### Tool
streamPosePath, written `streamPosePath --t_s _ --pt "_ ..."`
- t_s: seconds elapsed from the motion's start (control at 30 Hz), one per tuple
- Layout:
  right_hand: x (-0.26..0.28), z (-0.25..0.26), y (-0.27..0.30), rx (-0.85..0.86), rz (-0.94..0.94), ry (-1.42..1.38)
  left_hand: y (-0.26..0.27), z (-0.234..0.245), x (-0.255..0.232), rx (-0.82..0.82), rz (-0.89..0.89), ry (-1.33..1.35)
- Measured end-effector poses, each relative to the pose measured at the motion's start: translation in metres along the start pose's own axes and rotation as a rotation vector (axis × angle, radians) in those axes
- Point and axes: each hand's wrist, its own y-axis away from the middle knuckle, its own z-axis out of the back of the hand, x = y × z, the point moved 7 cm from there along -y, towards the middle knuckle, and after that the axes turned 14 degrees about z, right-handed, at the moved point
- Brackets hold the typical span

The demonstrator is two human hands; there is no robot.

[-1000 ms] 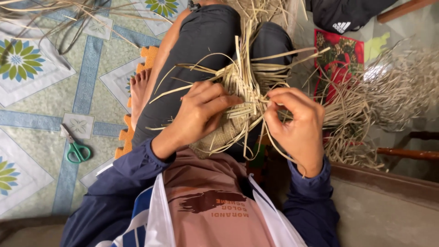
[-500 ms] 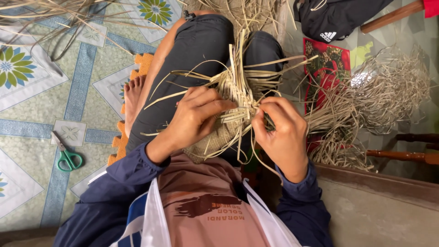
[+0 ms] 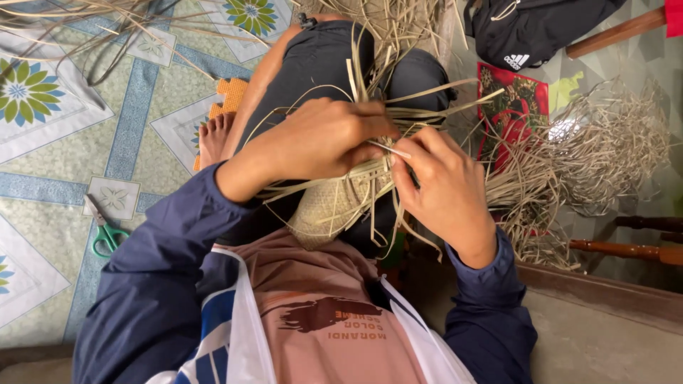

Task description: Weaving dried plant fibers to create a cylindrical object, focusing on tucking in loose ends.

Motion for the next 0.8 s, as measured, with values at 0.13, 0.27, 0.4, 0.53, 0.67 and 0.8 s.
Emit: streamPosePath --t_s 0.13,0.27,0.4,0.53,0.67,0.8 --pt "-0.005 -0.005 0.008 0.013 0.011 0.074 -0.01 -0.009 0.012 0.198 0.105 0.158" --pt "-0.005 0.002 0.005 -0.056 -0.013 -0.106 -0.007 -0.003 0.01 0.19 0.127 0.251" --pt "-0.005 0.007 0.004 -0.229 0.012 -0.239 -0.004 -0.007 0.01 0.201 0.167 0.303" --pt "-0.001 0.009 0.005 -0.3 0.071 -0.21 -0.003 -0.004 0.004 0.159 0.175 0.36" --pt "0.002 0.0 0.008 -0.343 0.152 -0.075 -0.001 0.002 0.001 0.118 0.154 0.362" --pt "-0.008 0.018 0.032 -0.638 0.151 -0.099 0.011 0.011 0.006 -0.038 0.157 0.274"
